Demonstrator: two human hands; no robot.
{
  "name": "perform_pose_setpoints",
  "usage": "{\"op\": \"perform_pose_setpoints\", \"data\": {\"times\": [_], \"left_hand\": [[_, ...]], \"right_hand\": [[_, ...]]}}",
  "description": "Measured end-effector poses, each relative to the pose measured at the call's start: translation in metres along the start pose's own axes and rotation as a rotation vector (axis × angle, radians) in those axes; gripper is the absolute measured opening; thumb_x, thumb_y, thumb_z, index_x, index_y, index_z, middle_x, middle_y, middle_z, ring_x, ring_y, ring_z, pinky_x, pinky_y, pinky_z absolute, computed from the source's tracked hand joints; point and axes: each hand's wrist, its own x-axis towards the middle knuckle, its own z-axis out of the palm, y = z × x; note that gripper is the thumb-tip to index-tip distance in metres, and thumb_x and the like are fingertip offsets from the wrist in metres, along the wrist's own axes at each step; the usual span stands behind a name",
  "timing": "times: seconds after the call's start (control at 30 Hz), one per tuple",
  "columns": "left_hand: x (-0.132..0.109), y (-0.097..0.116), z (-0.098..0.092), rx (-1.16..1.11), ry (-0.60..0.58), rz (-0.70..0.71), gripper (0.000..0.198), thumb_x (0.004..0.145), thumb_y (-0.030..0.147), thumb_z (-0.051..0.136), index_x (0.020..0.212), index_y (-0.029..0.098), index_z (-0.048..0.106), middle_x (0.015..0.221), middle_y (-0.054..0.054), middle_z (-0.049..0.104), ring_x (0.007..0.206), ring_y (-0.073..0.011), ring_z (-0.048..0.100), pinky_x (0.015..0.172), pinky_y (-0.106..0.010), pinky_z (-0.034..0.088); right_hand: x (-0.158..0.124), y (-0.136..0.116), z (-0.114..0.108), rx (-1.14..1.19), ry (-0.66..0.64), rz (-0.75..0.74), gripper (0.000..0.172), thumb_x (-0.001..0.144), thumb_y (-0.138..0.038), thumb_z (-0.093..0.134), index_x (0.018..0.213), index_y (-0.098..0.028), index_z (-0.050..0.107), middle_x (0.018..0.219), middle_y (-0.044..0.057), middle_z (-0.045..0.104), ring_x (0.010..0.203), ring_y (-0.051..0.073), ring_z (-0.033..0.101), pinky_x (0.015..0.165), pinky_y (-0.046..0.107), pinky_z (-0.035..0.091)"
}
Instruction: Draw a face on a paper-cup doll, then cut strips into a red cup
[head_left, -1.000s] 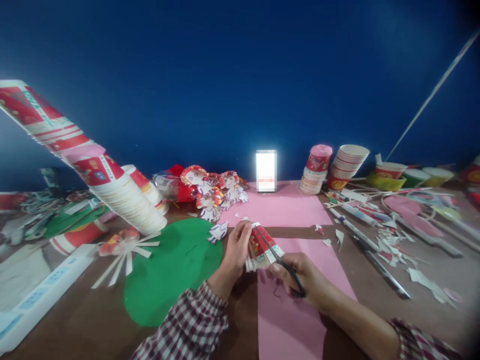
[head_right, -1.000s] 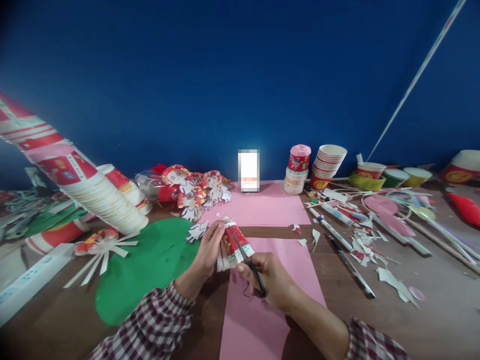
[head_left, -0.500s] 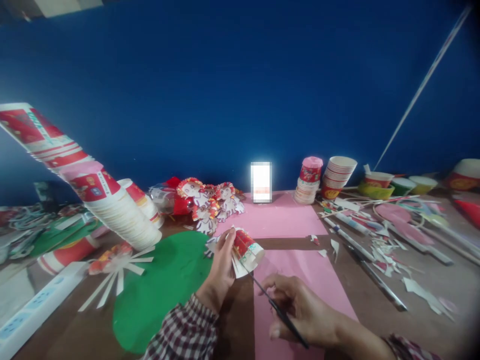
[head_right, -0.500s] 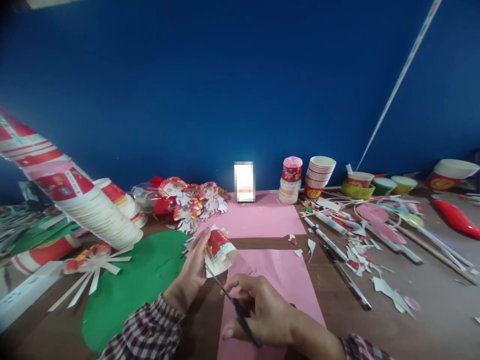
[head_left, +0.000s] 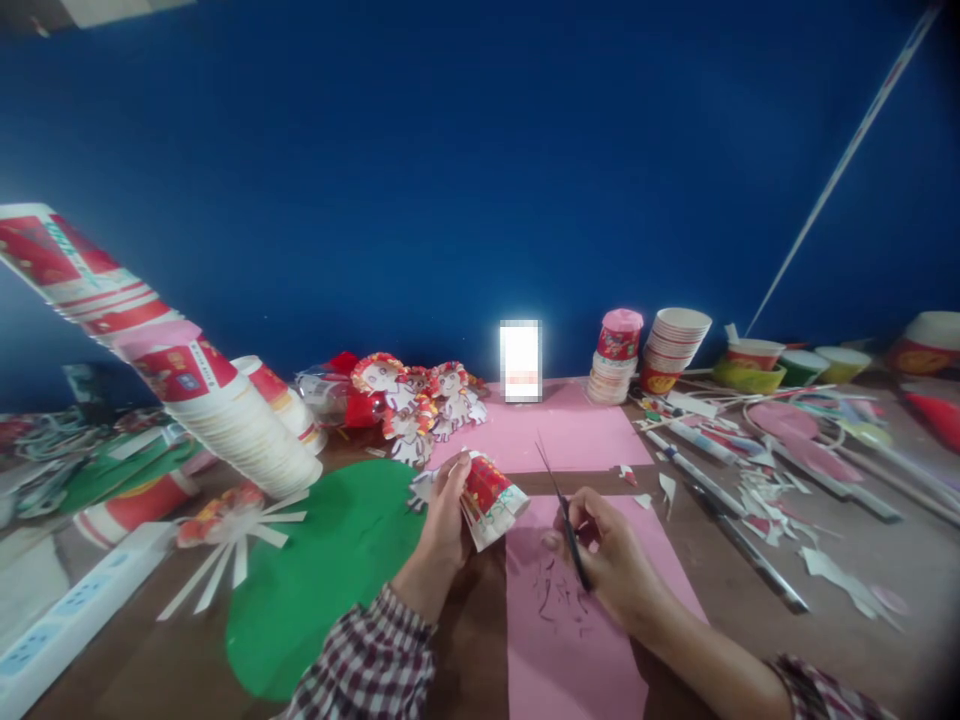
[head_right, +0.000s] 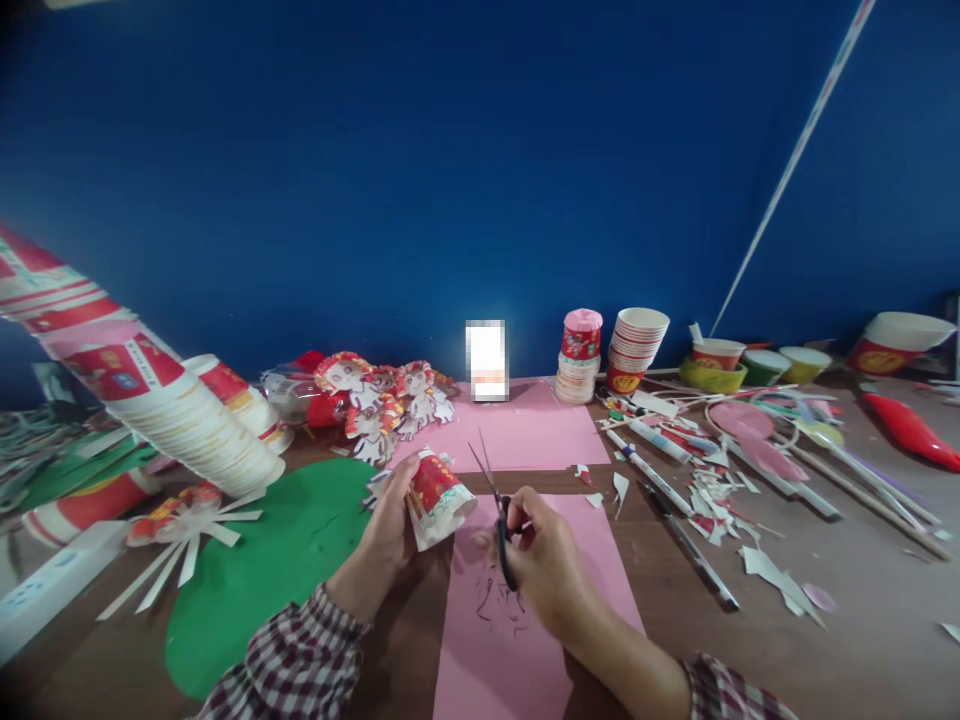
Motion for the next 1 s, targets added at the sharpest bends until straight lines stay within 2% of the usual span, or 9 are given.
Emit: {"op": "perform_pose_setpoints", "data": {"times": [0.1, 0.2, 0.37, 0.53, 0.67, 0.8, 0.93, 1.0], "left_hand": [[0.002, 0.001, -0.001, -0.053, 0.010, 0.025, 0.032, 0.068, 0.032, 0.074, 0.092, 0.017, 0.059, 0.078, -0.001, 0.066, 0.064, -0.0132, 0.064, 0.066, -0.027, 0.052], [0.005, 0.001, -0.002, -0.084, 0.024, 0.007, 0.033, 0.068, 0.029, 0.075, 0.094, 0.017, 0.060, 0.081, -0.002, 0.068, 0.067, -0.0139, 0.065, 0.068, -0.027, 0.053], [0.008, -0.001, -0.004, -0.075, 0.036, -0.012, 0.030, 0.071, 0.033, 0.072, 0.094, 0.018, 0.061, 0.082, -0.003, 0.069, 0.067, -0.0158, 0.066, 0.067, -0.030, 0.054], [0.007, 0.000, -0.004, -0.084, 0.043, -0.040, 0.026, 0.075, 0.033, 0.070, 0.094, 0.017, 0.062, 0.086, -0.004, 0.070, 0.072, -0.0165, 0.067, 0.071, -0.031, 0.054], [0.006, 0.004, -0.003, -0.134, 0.023, -0.013, 0.018, 0.079, 0.028, 0.065, 0.093, 0.017, 0.064, 0.089, -0.003, 0.071, 0.076, -0.0140, 0.066, 0.074, -0.026, 0.053], [0.004, 0.007, 0.000, -0.142, 0.015, -0.049, 0.019, 0.082, 0.030, 0.060, 0.095, 0.016, 0.064, 0.091, -0.005, 0.071, 0.080, -0.0159, 0.067, 0.076, -0.027, 0.052], [0.002, 0.009, 0.003, -0.168, 0.010, -0.057, 0.021, 0.084, 0.032, 0.058, 0.094, 0.015, 0.065, 0.092, -0.005, 0.071, 0.086, -0.0182, 0.066, 0.085, -0.031, 0.050], [0.000, 0.010, 0.005, -0.179, -0.023, -0.067, 0.025, 0.084, 0.035, 0.057, 0.094, 0.014, 0.065, 0.091, -0.006, 0.071, 0.086, -0.0192, 0.066, 0.086, -0.032, 0.050]], "right_hand": [[0.001, 0.001, -0.001, -0.033, -0.008, 0.008, 0.029, 0.071, -0.023, 0.064, 0.068, -0.023, 0.035, 0.064, -0.005, 0.043, 0.057, 0.011, 0.040, 0.050, 0.021, 0.034], [0.000, 0.000, -0.004, -0.037, -0.071, 0.009, 0.026, 0.071, -0.023, 0.063, 0.071, -0.022, 0.036, 0.068, -0.004, 0.044, 0.062, 0.013, 0.044, 0.053, 0.022, 0.036], [-0.003, -0.007, -0.008, 0.111, -0.178, 0.058, 0.026, 0.075, -0.026, 0.060, 0.075, -0.022, 0.035, 0.070, -0.006, 0.039, 0.061, 0.011, 0.040, 0.053, 0.020, 0.035], [-0.003, -0.012, -0.008, 0.203, -0.188, 0.096, 0.030, 0.075, -0.030, 0.064, 0.077, -0.022, 0.035, 0.071, -0.006, 0.042, 0.060, 0.009, 0.039, 0.052, 0.019, 0.035], [-0.002, -0.001, -0.003, 0.277, -0.179, 0.114, 0.034, 0.073, -0.033, 0.069, 0.081, -0.023, 0.037, 0.062, -0.009, 0.043, 0.052, 0.008, 0.040, 0.046, 0.018, 0.034], [-0.002, 0.012, 0.000, 0.359, -0.204, 0.175, 0.036, 0.074, -0.035, 0.069, 0.088, -0.025, 0.038, 0.053, -0.010, 0.047, 0.041, 0.008, 0.039, 0.037, 0.018, 0.028], [0.001, 0.009, 0.000, 0.338, -0.129, 0.151, 0.038, 0.067, -0.029, 0.075, 0.074, -0.023, 0.038, 0.052, -0.011, 0.040, 0.042, 0.006, 0.035, 0.039, 0.018, 0.030], [0.003, 0.005, -0.001, 0.334, -0.107, 0.160, 0.038, 0.066, -0.028, 0.075, 0.070, -0.023, 0.037, 0.055, -0.009, 0.042, 0.044, 0.006, 0.036, 0.039, 0.018, 0.031]]}}
